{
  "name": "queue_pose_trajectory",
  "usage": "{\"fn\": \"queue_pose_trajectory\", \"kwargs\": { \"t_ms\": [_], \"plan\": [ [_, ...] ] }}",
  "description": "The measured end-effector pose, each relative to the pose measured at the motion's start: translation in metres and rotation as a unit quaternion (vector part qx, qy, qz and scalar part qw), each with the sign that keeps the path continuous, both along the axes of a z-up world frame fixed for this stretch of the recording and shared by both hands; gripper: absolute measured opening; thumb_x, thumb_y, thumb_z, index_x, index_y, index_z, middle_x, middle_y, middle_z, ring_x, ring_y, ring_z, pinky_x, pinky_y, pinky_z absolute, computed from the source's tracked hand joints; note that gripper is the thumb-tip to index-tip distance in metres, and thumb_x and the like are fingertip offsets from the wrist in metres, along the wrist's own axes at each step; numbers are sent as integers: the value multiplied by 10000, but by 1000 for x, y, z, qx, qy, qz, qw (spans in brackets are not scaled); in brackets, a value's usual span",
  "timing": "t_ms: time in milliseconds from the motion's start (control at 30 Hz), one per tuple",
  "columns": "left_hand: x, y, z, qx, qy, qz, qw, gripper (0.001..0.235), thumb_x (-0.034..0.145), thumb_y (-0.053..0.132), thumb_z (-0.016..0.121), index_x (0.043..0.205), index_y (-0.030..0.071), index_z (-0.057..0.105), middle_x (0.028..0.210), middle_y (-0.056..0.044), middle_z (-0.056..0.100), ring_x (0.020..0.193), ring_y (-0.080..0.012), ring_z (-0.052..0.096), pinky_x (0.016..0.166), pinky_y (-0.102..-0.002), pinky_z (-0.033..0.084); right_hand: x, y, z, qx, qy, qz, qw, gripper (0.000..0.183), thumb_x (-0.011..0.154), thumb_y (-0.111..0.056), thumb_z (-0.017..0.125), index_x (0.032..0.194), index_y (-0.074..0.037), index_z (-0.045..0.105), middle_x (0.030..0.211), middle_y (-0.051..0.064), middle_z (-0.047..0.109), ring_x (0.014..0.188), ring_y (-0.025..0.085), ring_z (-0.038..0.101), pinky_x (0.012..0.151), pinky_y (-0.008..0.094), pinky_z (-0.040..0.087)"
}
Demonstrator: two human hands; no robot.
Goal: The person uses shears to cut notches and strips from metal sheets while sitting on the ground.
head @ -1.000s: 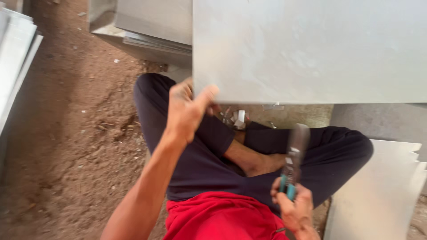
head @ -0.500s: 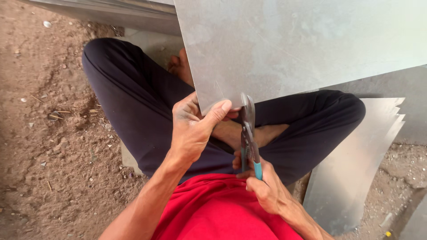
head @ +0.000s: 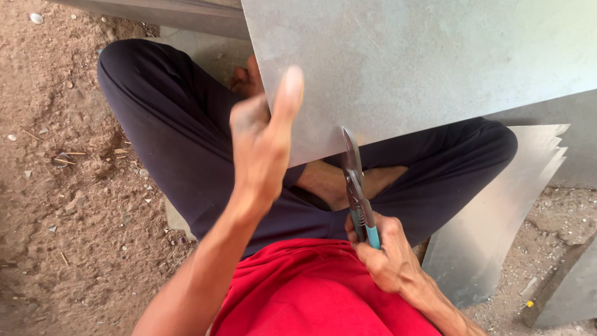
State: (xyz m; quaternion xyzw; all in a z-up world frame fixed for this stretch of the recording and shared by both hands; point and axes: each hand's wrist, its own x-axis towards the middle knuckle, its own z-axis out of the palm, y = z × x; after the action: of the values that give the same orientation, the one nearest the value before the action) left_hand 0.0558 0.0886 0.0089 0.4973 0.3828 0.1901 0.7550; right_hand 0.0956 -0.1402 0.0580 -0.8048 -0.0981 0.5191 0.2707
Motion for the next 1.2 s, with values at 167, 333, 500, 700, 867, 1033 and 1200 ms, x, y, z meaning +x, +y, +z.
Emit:
{"fn": "queue_pose_trajectory", "kwargs": {
  "t_ms": [167,333,500,700,867,1033,1200],
  "plan": [
    [5,8,-11,118,-15,51,992,580,1090,356,611,632,142,328,638,132,313,596,-18,240,550,-292,168,-2,5,-1,-17,-5,28,999,213,655,-109,523,799,6,629,618,104,589,548,199,526,531,357,450],
    [-28,-7,-8,83,0,189,978,509,1061,295,636,665,121,367,693,128,312,637,-32,225,557,-302,160,12,-10,-23,24,21,72,997,273,669,-149,586,878,-1,682,683,85,677,633,175,620,600,337,532],
    [9,-88,-7,-27,7,159,987,361,1011,281,703,765,139,479,775,91,493,707,-22,413,626,-216,340,27,-87,-16,100,64,-68,991,525,691,-193,546,1158,24,649,975,113,730,913,198,679,791,331,561],
    [47,-134,-3,-249,-52,-103,962,321,931,184,750,1153,-33,672,1059,-90,730,933,-194,704,793,-349,622,-23,-111,-7,115,127,-315,933,734,656,-160,495,1377,-23,495,1264,142,655,1092,264,689,757,320,523],
    [44,-145,-12,-249,-33,-117,961,284,969,168,742,1113,-76,725,1002,-122,743,877,-223,715,771,-378,618,-26,-99,-11,100,149,-320,930,765,649,-95,475,1410,-10,467,1300,175,597,1132,285,652,735,334,554],
    [42,-146,-19,-313,-59,-107,942,253,956,146,751,1128,-40,735,998,-133,735,868,-238,721,783,-395,626,-26,-90,-9,118,118,-312,935,836,610,-66,460,1443,2,428,1340,195,571,1228,277,599,959,348,547],
    [39,-146,-21,-305,-15,-113,946,245,945,143,751,1127,-20,748,1019,-115,740,877,-223,734,788,-375,655,-21,-86,-7,125,93,-303,940,774,609,-85,481,1375,23,481,1212,186,614,1104,250,642,961,356,557]
  ]
}}
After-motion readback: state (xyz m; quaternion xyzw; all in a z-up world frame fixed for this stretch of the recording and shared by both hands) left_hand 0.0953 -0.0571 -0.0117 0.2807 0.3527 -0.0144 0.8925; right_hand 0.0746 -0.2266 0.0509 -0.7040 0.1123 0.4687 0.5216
